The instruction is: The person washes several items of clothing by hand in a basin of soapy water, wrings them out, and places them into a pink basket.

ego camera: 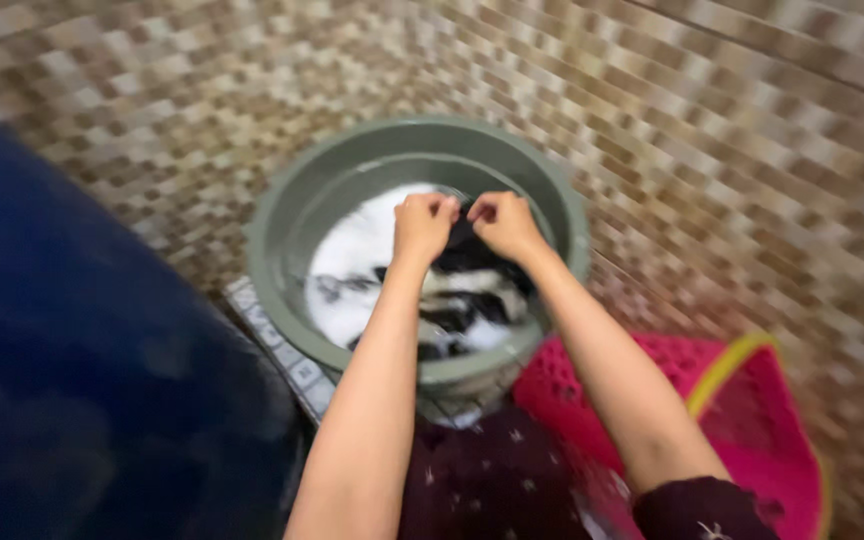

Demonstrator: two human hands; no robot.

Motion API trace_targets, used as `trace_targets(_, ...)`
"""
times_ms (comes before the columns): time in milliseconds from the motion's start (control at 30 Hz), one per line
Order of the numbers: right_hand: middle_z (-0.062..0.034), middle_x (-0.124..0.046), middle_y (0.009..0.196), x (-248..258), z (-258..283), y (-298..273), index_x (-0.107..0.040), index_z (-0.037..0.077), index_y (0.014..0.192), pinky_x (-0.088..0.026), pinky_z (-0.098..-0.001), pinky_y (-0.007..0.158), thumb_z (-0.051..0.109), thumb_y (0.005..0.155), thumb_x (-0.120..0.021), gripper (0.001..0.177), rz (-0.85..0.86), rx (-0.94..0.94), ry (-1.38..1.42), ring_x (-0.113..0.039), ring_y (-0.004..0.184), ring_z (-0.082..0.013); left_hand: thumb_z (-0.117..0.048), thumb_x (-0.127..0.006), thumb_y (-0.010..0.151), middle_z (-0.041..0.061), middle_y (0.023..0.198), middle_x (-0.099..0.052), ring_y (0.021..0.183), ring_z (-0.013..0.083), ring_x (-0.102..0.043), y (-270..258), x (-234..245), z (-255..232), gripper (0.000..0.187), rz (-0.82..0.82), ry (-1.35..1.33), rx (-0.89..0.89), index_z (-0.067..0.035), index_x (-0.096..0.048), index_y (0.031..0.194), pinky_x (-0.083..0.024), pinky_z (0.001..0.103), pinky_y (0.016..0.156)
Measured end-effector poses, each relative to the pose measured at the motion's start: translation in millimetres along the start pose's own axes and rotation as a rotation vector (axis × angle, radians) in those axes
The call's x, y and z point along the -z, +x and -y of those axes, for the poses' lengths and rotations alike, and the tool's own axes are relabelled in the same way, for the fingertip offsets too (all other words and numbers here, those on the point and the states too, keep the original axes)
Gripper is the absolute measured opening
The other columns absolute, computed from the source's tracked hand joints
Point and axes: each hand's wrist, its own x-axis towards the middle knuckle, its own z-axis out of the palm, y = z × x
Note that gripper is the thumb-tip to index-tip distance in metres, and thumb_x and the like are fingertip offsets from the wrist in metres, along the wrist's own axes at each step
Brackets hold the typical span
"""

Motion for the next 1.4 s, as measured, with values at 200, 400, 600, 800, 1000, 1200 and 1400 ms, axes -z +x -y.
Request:
trace_targets(200, -0.0140, -0.077, 0.082, -167.6, -82.3, 97.5, -0.079, 0.005, 0.088, -0.059, -0.0344, 0.075, 0.006, 0.072, -0.073, 0.017, 0.201, 0.042, -0.016, -0.075, 0.078, -0.0214, -0.023, -0.073, 0.079, 0.016, 0.099, -0.074, 0.090, 0.0400, -0.072, 8.4, 61.5, 78.0, 0.016, -0.087, 0.485, 0.359, -0.014, -0.078, 0.090, -0.057, 0.051, 0.078)
trace_targets(400, -0.0134, -0.078, 0.083, -324.5, -84.7, 116.7, -0.080, 0.006, 0.089, -0.060, -0.0363, 0.075, 0.010, 0.069, -0.071, 0.023, 0.599, -0.156, -0.158, -0.076, 0.078, -0.0231, -0.030, -0.070, 0.088, 0.021, 0.113, -0.073, 0.109, 0.0404, -0.070, 16.2, 97.9, 77.6, 0.028, -0.038, 0.542, 0.637, -0.008, -0.074, 0.106, -0.056, 0.050, 0.092)
trace_targets(600, -0.0147, -0.076, 0.080, -377.5, -79.1, 87.3, -0.079, 0.003, 0.086, -0.058, -0.0383, 0.071, 0.017, 0.070, -0.077, 0.021, 0.878, -0.185, -0.338, -0.073, 0.073, -0.0239, -0.020, -0.074, 0.081, 0.020, 0.115, -0.072, 0.110, 0.0395, -0.070, 11.9, 102.8, 81.2, 0.028, 0.021, 0.627, 0.587, -0.009, -0.075, 0.106, -0.056, 0.051, 0.093)
trace_targets(800, -0.0159, -0.075, 0.076, -342.8, -87.7, 73.7, -0.077, -0.001, 0.082, -0.057, -0.0402, 0.067, 0.025, 0.072, -0.083, 0.028, 0.895, -0.215, -0.311, -0.071, 0.068, -0.0246, -0.023, -0.074, 0.083, 0.020, 0.121, -0.071, 0.114, 0.0392, -0.069, 12.0, 112.0, 88.4, 0.034, 0.024, 0.581, 0.693, -0.008, -0.073, 0.113, -0.057, 0.049, 0.094)
trace_targets(1000, -0.0139, -0.073, 0.071, -207.8, -30.0, 137.9, -0.078, -0.001, 0.080, -0.054, -0.0392, 0.061, 0.025, 0.075, -0.086, 0.028, 0.627, -0.245, 0.006, -0.067, 0.063, -0.0222, -0.016, -0.077, 0.083, 0.018, 0.133, -0.066, 0.125, 0.0381, -0.063, 3.0, 109.3, 88.8, 0.050, 0.122, 0.540, 0.768, -0.008, -0.062, 0.131, -0.053, 0.050, 0.102)
trace_targets(1200, -0.0026, -0.071, 0.074, -96.3, 63.9, 94.7, -0.077, -0.002, 0.082, -0.049, -0.0304, 0.063, 0.008, 0.086, -0.080, 0.011, 0.360, -0.179, 0.592, -0.060, 0.067, -0.0128, -0.031, -0.108, 0.054, 0.025, 0.146, -0.046, 0.132, 0.0445, -0.049, -1.0, 78.8, 94.6, 0.133, 0.175, 0.425, 0.614, -0.008, -0.026, 0.156, -0.045, 0.049, 0.104)
trace_targets(1400, -0.0054, -0.073, 0.097, -93.2, 77.3, 72.6, -0.070, -0.004, 0.105, -0.056, -0.0314, 0.081, 0.008, 0.096, -0.070, 0.015, 0.179, -0.142, 1.310, -0.068, 0.087, -0.0156, -0.037, -0.097, 0.056, 0.015, 0.104, -0.079, 0.099, 0.0303, -0.076, 6.7, 52.7, 101.6, 0.066, 0.048, -0.035, 0.367, -0.005, -0.076, 0.110, -0.057, 0.041, 0.090)
